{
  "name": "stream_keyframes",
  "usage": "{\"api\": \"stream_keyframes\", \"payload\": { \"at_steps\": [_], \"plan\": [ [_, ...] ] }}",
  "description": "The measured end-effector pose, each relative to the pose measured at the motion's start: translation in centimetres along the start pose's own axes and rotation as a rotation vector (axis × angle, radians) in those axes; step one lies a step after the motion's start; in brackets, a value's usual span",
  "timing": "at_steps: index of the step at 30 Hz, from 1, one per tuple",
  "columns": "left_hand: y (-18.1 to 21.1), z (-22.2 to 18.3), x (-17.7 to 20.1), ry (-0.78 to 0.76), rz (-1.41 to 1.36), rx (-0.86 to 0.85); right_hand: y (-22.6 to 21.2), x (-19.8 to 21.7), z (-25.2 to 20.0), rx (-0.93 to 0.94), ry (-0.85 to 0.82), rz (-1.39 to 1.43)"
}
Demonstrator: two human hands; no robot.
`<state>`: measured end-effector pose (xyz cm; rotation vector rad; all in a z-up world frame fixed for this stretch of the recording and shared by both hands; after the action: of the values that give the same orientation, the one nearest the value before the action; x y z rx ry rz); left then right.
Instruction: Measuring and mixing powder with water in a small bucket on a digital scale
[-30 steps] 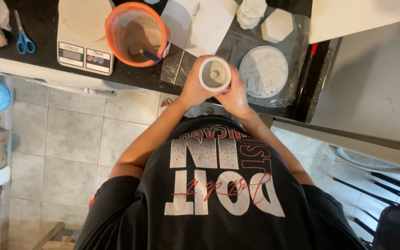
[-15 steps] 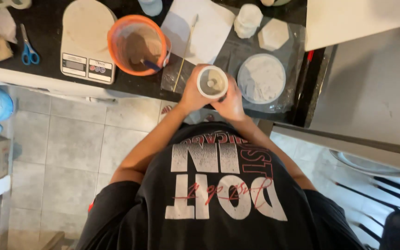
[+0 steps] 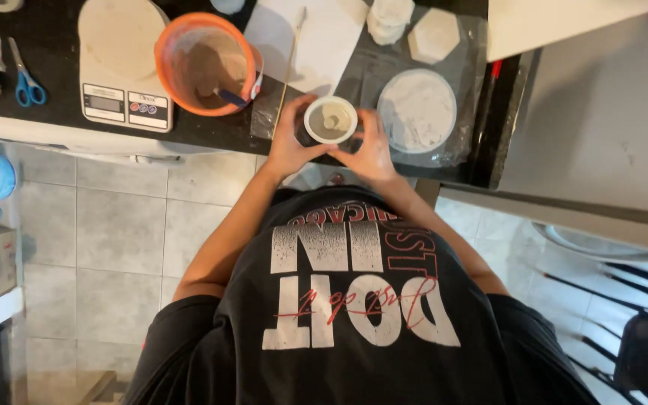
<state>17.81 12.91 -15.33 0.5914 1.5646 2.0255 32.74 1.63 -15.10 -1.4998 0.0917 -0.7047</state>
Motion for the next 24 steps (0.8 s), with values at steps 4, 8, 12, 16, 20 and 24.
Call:
{"api": "stream_keyframes", "payload": {
  "at_steps": [4, 8, 12, 16, 20, 24],
  "plan": [
    [0.9, -1.0, -2.9, -0.015, -0.023, -0.013, -2.1, -1.6, 0.6, 0.212, -0.069, 0.074],
    [3.5, -0.4, -3.1, 0.069, -0.023, -0.095, -3.3, -0.7, -0.2, 0.251, 0.040, -0.014],
    [1.3, -0.1, -2.8, 0.038, 0.009, -0.174, -1.8, -2.1, 0.5, 0.258, 0.047, -0.005],
    [4.0, 0.2, -3.1, 0.048, -0.076, -0.165, -2.7, -0.8, -0.1, 0.230, 0.067, -0.016],
    [1.0, -1.0, -3.0, 0.040, -0.019, -0.141, -1.4, -1.5, -0.5, 0.248, 0.078, -0.037],
    [3.8, -1.0, -3.0, 0.045, -0.030, -0.095, -5.7, -0.4, -0.9, 0.265, 0.083, -0.077]
  ]
}}
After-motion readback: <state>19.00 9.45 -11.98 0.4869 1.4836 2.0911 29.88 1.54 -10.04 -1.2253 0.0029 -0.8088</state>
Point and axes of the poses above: each hand's wrist, its own z-axis towards the middle knuckle, its own x-axis out of the back of the hand, y = z × x, the point moved 9 cm from there along z, towards the middle knuckle, and after that the axes turned 3 degrees about z, right-handed, at the moved point
